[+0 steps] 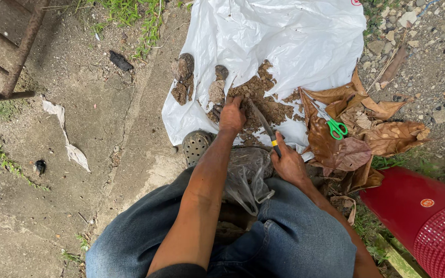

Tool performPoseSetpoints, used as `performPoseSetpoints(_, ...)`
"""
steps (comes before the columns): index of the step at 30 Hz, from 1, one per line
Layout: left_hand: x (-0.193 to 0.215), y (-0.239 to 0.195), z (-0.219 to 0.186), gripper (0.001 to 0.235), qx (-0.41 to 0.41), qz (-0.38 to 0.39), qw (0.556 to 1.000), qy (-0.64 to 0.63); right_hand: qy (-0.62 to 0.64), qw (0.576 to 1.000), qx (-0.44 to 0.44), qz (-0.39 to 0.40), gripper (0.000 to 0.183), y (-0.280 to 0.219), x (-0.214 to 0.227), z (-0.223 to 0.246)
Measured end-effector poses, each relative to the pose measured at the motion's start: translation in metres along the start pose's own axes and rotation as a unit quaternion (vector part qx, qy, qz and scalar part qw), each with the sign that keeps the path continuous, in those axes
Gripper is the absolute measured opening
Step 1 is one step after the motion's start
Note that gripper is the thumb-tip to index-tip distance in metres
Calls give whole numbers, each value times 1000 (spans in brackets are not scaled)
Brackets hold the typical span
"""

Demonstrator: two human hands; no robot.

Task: The person sits on the ground and uses a knife to break up a pile of soil on a white plastic sheet. They then pick up a dry leaf and use green scissors to cut it into small pieces, dropping the pieces onto the soil.

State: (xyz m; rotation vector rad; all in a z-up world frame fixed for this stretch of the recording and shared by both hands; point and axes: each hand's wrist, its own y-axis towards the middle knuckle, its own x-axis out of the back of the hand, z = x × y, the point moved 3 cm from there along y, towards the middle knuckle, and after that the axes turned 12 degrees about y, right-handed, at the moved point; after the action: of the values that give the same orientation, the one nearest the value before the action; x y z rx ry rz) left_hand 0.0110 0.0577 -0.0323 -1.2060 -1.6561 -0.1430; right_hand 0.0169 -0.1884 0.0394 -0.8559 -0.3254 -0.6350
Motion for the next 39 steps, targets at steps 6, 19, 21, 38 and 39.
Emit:
performPoseSetpoints(6, -5, 20, -8, 40, 34, 35, 999, -11, 56, 990, 97, -82, 71, 11, -13, -11)
performPoseSetpoints(19, 22, 33, -21, 29, 55, 32, 995, 73, -14, 1000, 5, -3, 76, 14, 31, -14)
performPoseSetpoints(21, 19, 39, -22, 30, 42, 42, 996, 68, -36, 998, 47, -27, 75, 9, 48, -17)
performPoseSetpoints(38, 201, 39, -123, 28, -264, 127, 900, 323, -347, 917, -128, 150, 60, -35, 193, 200)
performPoseSetpoints(39, 206, 36, -118, 28, -274, 121, 905, 301, -361, 909, -137, 156, 60, -33, 192, 207)
